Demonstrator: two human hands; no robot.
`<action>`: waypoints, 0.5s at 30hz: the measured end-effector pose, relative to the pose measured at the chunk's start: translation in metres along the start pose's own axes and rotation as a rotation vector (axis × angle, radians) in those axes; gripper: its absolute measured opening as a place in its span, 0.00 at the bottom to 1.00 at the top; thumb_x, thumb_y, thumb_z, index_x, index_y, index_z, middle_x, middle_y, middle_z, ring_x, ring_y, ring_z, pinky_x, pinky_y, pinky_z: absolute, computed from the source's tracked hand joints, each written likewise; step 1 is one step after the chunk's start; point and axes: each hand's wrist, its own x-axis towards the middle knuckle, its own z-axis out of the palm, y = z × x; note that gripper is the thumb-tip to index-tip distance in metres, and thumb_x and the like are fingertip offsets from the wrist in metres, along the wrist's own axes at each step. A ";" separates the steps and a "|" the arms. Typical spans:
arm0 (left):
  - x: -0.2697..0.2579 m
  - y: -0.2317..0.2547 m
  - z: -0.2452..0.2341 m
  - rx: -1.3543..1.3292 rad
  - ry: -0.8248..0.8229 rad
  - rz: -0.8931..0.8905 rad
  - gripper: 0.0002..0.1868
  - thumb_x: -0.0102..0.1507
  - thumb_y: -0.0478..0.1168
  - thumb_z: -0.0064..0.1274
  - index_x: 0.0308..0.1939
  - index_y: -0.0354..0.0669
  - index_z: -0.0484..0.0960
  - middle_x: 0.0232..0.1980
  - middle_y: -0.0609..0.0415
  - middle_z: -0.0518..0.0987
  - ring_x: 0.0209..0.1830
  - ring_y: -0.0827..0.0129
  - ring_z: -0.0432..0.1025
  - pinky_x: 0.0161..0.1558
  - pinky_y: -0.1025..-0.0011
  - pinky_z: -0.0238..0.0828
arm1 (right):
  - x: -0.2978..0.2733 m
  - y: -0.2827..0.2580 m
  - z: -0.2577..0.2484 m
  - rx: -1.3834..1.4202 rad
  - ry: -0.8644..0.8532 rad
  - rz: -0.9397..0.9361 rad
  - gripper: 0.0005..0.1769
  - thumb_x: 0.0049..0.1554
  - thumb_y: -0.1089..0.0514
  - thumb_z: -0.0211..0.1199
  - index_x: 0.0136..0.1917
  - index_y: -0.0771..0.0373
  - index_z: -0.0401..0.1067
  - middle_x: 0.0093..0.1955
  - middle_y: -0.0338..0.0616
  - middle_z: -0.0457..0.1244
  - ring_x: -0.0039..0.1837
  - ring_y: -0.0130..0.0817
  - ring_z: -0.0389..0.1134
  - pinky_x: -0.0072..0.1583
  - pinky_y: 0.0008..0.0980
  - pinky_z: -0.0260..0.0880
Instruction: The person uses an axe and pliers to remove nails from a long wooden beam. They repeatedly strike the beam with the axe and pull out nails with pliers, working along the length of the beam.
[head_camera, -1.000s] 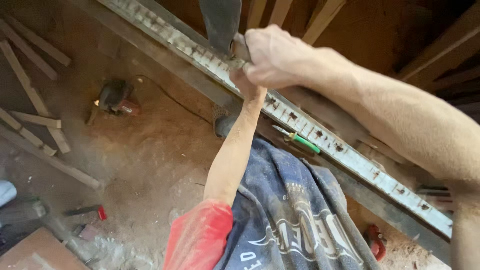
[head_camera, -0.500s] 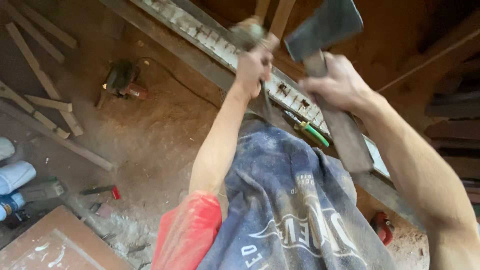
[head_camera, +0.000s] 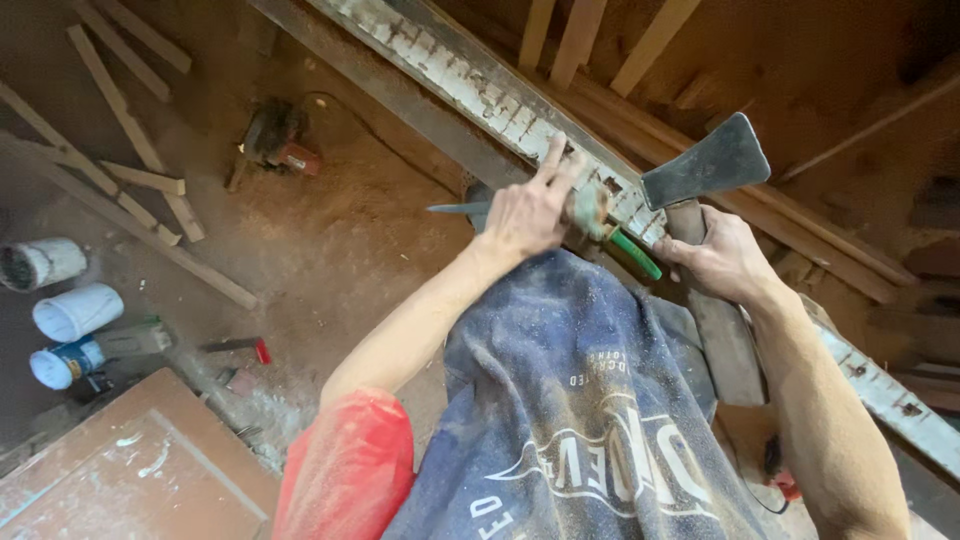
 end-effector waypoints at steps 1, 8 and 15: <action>0.004 -0.002 -0.003 0.048 -0.020 0.001 0.46 0.48 0.31 0.61 0.72 0.48 0.67 0.74 0.31 0.63 0.32 0.48 0.80 0.31 0.58 0.79 | -0.001 0.003 0.002 0.041 0.003 -0.006 0.24 0.51 0.52 0.71 0.54 0.70 0.74 0.41 0.56 0.70 0.40 0.41 0.70 0.45 0.42 0.70; -0.004 0.010 -0.015 -0.021 0.124 0.137 0.31 0.52 0.39 0.65 0.60 0.49 0.78 0.60 0.45 0.84 0.39 0.53 0.82 0.38 0.62 0.82 | 0.003 0.020 0.006 -0.226 0.112 -0.223 0.30 0.47 0.52 0.75 0.58 0.71 0.74 0.46 0.59 0.70 0.47 0.41 0.73 0.52 0.37 0.71; 0.011 0.070 -0.034 -0.411 -0.055 -0.169 0.34 0.53 0.63 0.71 0.54 0.45 0.84 0.46 0.50 0.87 0.45 0.63 0.83 0.49 0.65 0.82 | 0.010 0.004 0.005 0.373 -0.011 -0.342 0.25 0.51 0.54 0.62 0.60 0.70 0.72 0.52 0.46 0.69 0.52 0.31 0.68 0.55 0.34 0.70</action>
